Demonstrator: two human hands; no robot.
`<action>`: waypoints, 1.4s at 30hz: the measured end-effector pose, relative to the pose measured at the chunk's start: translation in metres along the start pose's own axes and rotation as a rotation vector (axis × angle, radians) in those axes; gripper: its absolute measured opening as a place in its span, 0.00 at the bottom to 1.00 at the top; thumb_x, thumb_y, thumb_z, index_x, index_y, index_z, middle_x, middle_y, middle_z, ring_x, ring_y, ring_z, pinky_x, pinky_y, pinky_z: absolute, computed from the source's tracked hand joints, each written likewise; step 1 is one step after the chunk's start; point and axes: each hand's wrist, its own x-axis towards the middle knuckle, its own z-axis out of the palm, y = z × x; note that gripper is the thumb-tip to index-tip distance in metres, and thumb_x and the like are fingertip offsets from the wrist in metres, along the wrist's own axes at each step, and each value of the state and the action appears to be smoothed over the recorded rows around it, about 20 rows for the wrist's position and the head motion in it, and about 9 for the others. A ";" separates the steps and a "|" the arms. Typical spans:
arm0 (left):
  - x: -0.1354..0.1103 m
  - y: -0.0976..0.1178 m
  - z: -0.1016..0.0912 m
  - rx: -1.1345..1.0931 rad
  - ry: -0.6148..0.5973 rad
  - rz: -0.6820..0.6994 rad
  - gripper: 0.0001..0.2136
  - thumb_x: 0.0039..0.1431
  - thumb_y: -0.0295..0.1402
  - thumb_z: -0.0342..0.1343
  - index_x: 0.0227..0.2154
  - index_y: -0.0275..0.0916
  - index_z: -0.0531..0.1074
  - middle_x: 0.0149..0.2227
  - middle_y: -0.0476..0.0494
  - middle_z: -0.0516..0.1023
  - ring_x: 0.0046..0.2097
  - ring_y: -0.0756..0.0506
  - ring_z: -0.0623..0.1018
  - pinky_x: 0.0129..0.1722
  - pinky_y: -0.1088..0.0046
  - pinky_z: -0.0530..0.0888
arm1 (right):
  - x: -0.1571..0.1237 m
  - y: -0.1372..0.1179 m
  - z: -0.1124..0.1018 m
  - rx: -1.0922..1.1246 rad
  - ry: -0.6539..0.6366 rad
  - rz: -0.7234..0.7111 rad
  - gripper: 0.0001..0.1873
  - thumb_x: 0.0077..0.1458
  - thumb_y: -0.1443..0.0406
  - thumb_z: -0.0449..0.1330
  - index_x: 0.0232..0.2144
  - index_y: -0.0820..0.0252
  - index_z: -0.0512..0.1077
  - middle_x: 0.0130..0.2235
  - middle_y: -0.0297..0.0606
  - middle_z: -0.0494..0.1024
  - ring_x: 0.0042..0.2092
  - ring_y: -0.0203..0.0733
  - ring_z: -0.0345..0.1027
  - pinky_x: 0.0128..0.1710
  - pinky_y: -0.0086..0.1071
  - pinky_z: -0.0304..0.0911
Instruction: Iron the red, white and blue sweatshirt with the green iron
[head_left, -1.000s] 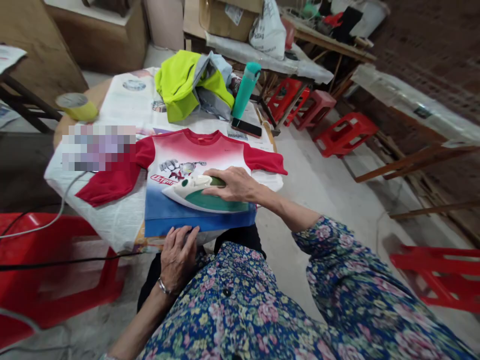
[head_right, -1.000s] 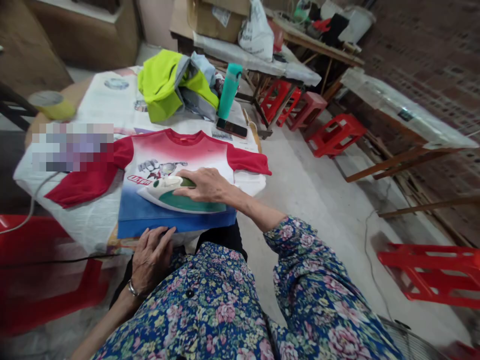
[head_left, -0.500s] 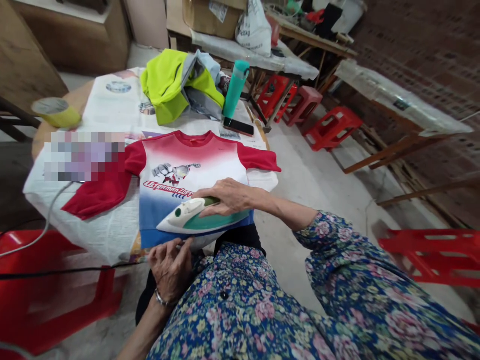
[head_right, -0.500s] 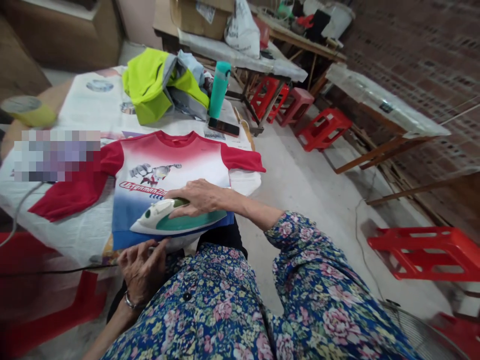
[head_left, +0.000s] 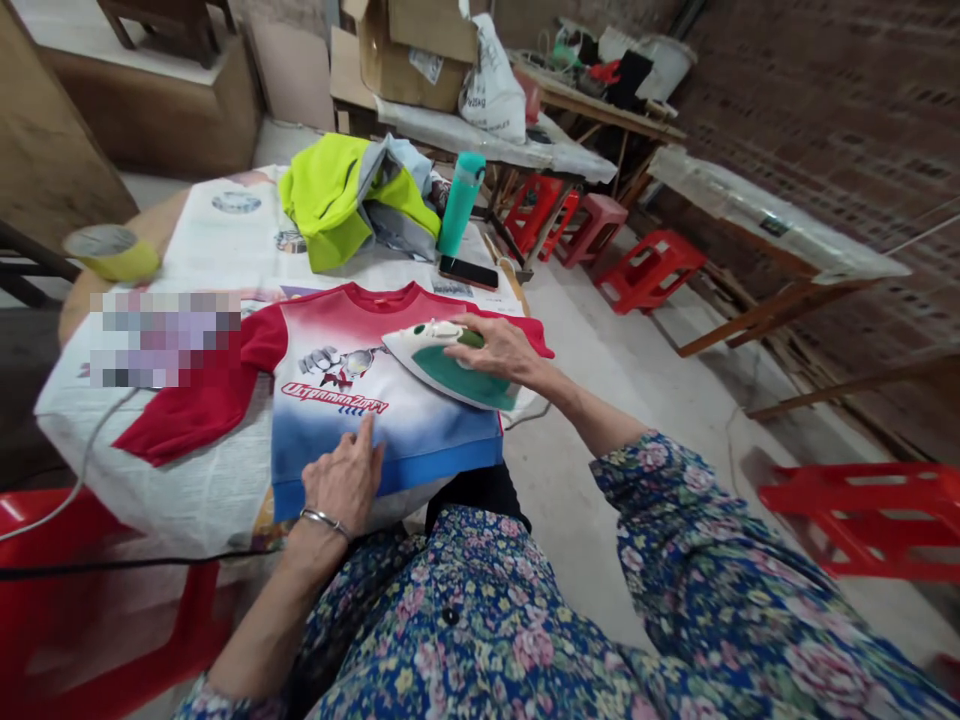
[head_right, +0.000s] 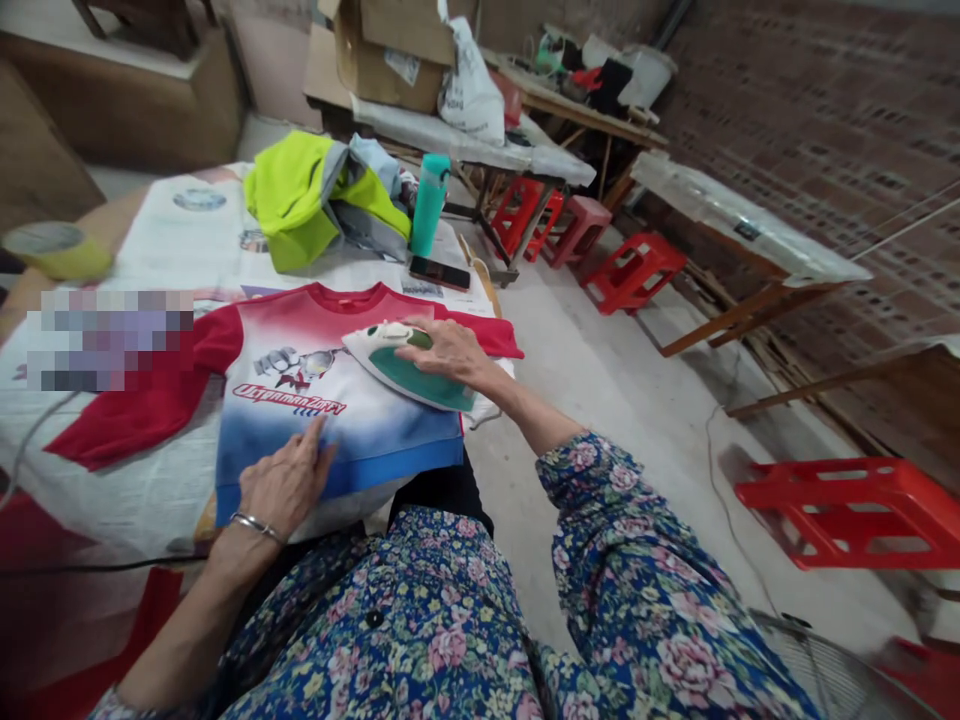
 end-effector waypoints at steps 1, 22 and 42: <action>0.005 0.001 0.001 0.003 0.013 -0.003 0.20 0.76 0.43 0.46 0.47 0.42 0.83 0.38 0.38 0.83 0.33 0.40 0.80 0.37 0.63 0.73 | 0.008 -0.006 0.000 0.032 0.026 -0.004 0.32 0.70 0.57 0.66 0.73 0.51 0.73 0.64 0.44 0.83 0.65 0.58 0.75 0.63 0.47 0.67; -0.008 0.003 0.051 -0.121 0.338 0.166 0.31 0.73 0.47 0.57 0.76 0.48 0.67 0.78 0.26 0.62 0.78 0.13 0.57 0.67 0.09 0.52 | 0.148 -0.090 0.013 -0.031 0.055 -0.078 0.30 0.78 0.53 0.55 0.75 0.52 0.65 0.69 0.36 0.77 0.65 0.45 0.70 0.66 0.40 0.62; 0.000 -0.009 0.056 -0.106 0.377 0.194 0.33 0.75 0.48 0.54 0.78 0.44 0.62 0.79 0.23 0.60 0.78 0.11 0.56 0.65 0.10 0.56 | 0.001 0.022 -0.009 -0.141 0.065 0.111 0.31 0.75 0.55 0.58 0.77 0.45 0.67 0.59 0.46 0.86 0.63 0.61 0.77 0.62 0.52 0.70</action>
